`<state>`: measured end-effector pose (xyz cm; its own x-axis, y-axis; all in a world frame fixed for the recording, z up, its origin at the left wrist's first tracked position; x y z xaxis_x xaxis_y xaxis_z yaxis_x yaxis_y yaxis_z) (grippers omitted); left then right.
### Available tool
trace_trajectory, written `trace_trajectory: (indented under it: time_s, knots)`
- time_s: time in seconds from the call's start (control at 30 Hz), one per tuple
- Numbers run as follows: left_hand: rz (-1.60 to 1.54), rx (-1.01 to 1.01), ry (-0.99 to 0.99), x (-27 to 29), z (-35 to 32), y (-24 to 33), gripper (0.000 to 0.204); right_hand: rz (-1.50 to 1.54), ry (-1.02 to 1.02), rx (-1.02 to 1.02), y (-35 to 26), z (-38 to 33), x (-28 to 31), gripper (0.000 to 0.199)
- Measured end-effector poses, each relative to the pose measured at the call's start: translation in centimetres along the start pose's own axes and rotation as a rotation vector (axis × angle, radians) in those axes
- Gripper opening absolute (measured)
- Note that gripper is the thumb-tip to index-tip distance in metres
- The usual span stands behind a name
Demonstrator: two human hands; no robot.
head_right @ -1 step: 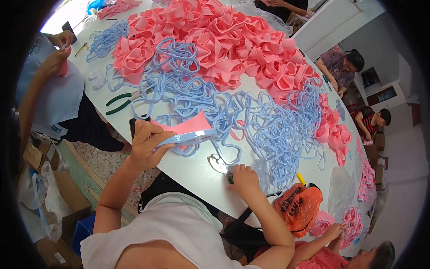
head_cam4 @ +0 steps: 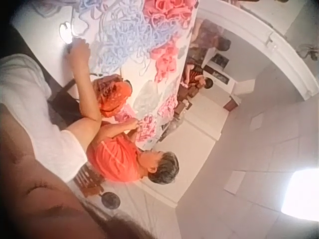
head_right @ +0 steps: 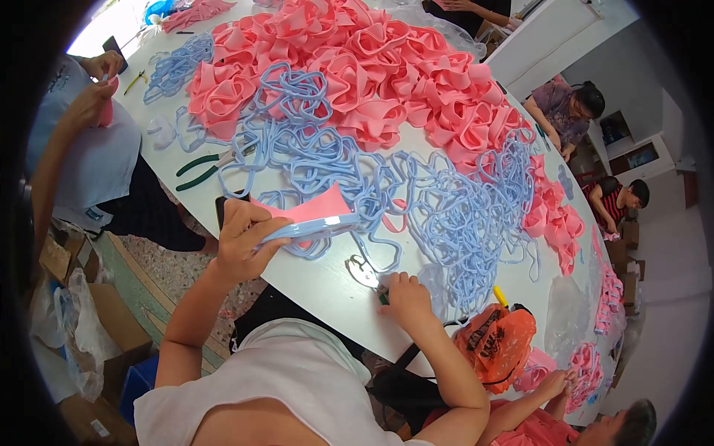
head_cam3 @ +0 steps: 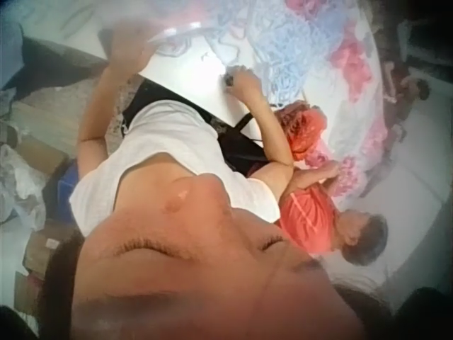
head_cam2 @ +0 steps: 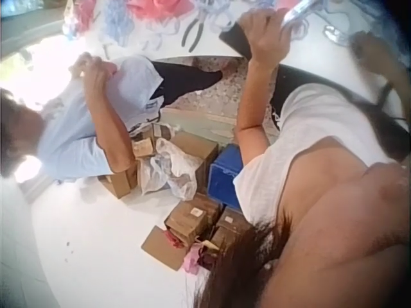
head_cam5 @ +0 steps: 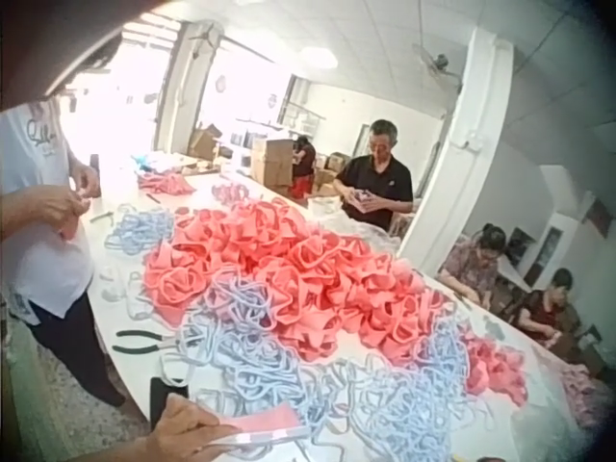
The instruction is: Assembling pink and blue rubber/plastic components for sports gear at a workshop table.
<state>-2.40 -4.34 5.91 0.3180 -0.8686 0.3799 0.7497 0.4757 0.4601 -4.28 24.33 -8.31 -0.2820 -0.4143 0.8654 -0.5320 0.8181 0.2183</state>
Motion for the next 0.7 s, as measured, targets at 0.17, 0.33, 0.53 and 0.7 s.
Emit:
trace_trajectory:
  time_s: [0.17,0.33,0.53,0.7]
  knots:
    - [-0.002,0.016,0.026,0.8,-0.2,-0.7,0.030,0.080,-0.059,-0.041,0.0,-0.1,0.0,0.059]
    - [-0.171,0.220,0.032,1.3,-0.8,-1.9,0.024,0.484,0.671,0.006,0.3,-2.0,12.9,0.050]
    - [-0.365,0.400,0.021,0.1,-1.7,-2.3,0.019,0.283,1.057,0.342,-3.6,-2.0,21.8,0.038]
    - [-0.196,0.361,-0.086,-0.1,0.2,-1.3,0.024,0.437,1.007,0.478,-4.7,-0.3,22.4,0.029]
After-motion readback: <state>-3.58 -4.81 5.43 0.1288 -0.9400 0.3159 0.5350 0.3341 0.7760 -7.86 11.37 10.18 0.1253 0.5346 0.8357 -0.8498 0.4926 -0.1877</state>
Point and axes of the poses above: each hand's wrist, its own z-axis towards the middle knuckle, its own x-axis out of the back of the hand, y = z × x, the point moved 8 cm from there along z, towards the middle knuckle, and after that the axes turned 12 degrees about -z, right-handed, at the moved point
